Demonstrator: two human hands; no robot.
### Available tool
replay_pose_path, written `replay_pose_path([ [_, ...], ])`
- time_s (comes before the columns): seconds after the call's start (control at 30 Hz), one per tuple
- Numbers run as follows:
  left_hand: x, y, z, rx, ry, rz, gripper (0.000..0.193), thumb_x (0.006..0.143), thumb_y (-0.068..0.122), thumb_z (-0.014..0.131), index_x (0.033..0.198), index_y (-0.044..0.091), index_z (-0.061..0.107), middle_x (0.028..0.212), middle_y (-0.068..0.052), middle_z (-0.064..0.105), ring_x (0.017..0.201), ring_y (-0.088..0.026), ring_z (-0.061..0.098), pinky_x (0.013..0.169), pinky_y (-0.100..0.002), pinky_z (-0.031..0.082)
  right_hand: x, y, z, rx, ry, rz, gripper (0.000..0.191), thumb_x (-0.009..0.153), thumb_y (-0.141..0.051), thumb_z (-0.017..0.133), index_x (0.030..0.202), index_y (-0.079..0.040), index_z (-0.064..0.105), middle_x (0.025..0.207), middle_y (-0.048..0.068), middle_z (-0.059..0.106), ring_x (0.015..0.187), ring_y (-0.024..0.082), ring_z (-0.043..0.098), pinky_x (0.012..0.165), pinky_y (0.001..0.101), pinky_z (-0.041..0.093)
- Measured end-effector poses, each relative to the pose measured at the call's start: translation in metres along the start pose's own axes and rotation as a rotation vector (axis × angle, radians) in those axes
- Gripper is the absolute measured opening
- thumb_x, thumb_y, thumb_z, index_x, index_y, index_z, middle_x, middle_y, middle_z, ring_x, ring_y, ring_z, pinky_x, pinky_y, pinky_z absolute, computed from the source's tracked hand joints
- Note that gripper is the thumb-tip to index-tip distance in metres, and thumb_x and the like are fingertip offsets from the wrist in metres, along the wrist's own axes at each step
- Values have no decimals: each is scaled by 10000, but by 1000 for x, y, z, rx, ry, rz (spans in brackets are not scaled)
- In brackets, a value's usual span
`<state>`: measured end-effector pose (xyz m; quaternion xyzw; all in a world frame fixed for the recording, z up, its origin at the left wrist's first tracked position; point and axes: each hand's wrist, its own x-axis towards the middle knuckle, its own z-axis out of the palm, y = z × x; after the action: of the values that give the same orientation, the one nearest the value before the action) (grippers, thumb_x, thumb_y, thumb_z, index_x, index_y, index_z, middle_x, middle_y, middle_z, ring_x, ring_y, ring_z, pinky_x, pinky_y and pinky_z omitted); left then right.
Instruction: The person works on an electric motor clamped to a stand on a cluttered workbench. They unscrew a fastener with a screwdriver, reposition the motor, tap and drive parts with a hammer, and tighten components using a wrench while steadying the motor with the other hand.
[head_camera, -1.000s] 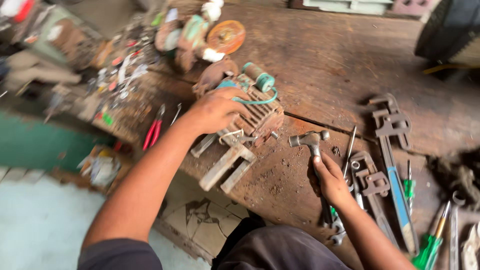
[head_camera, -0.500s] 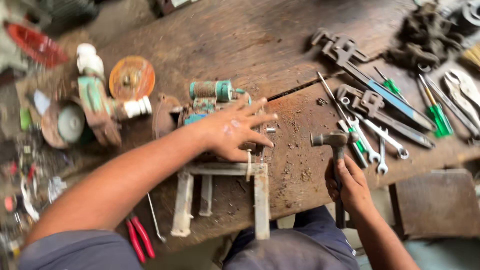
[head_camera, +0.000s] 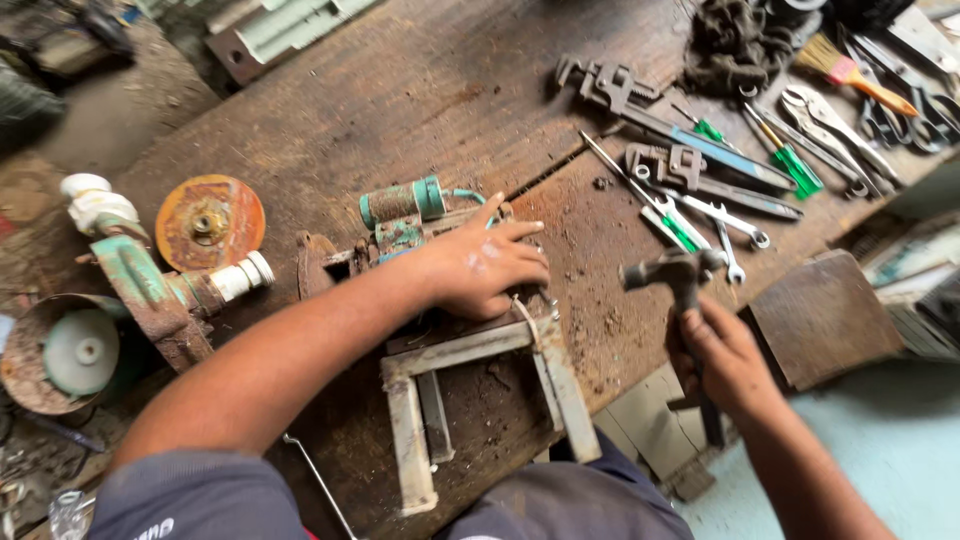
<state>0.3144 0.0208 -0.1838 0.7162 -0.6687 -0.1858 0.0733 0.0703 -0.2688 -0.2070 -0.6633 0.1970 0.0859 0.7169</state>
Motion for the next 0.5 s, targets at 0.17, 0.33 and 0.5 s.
replay_pose_path([
  [0.17, 8, -9, -5, -46, 35, 130, 543, 713, 332, 698, 1244, 219, 673, 1287, 7, 652, 1382, -250, 468, 1165, -642, 217, -8, -62, -3, -273, -37, 83, 266, 1036, -349, 533, 1180, -130, 581, 803, 11, 544, 662, 107, 508, 525, 285, 445],
  [0.33, 27, -18, -20, -116, -114, 183, 474, 704, 388, 732, 1156, 247, 716, 1227, 31, 694, 1261, -210, 539, 979, -525, 362, 12, -141, 2, -903, -133, 182, 460, 942, -418, 534, 1312, -153, 606, 853, -11, 648, 808, 114, 598, 663, 298, 512],
  [0.5, 28, -18, -24, -175, -166, 166, 532, 665, 375, 751, 1191, 308, 713, 1140, 42, 732, 1217, -178, 574, 996, -454, 367, 36, -190, 45, -1163, -160, 276, 415, 1026, -481, 523, 1102, -96, 655, 762, 94, 567, 715, 217, 554, 618, 389, 495],
])
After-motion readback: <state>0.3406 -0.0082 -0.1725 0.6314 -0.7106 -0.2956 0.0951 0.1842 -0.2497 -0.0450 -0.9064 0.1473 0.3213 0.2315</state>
